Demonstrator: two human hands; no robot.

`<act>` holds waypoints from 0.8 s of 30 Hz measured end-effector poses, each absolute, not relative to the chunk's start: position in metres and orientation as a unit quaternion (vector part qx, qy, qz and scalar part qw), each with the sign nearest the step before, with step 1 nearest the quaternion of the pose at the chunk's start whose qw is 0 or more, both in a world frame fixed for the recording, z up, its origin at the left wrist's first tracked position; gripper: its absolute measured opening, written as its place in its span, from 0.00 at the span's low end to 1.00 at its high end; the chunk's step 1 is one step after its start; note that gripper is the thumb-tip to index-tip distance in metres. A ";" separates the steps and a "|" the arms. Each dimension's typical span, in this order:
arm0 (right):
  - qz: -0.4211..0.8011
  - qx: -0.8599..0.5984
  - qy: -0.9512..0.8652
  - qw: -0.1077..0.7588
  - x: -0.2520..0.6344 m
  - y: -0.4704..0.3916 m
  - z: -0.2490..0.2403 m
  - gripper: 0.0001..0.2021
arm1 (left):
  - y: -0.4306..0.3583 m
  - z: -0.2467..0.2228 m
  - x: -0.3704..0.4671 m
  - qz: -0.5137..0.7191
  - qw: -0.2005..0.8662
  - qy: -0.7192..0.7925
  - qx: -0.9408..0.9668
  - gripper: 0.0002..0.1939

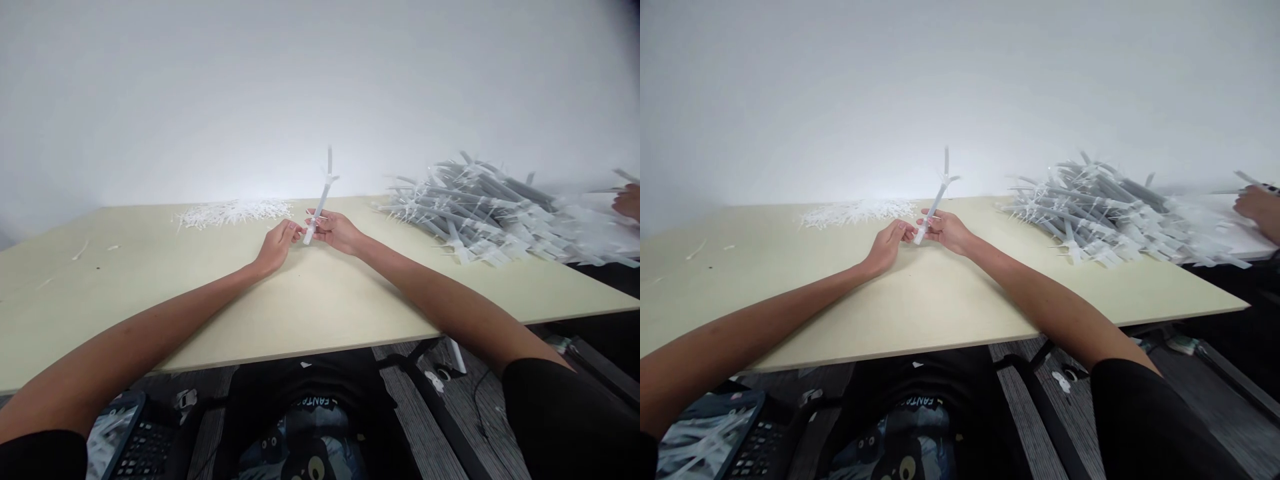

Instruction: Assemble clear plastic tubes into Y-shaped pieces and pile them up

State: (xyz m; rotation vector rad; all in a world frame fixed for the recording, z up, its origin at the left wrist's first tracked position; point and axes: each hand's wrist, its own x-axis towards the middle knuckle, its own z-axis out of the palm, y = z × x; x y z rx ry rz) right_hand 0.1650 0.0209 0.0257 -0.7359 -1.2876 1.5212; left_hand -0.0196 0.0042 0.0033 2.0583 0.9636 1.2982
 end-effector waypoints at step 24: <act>0.531 -0.288 -0.602 0.522 0.160 0.019 0.024 0.16 | 0.007 0.003 -0.019 0.440 0.314 0.377 0.752 0.18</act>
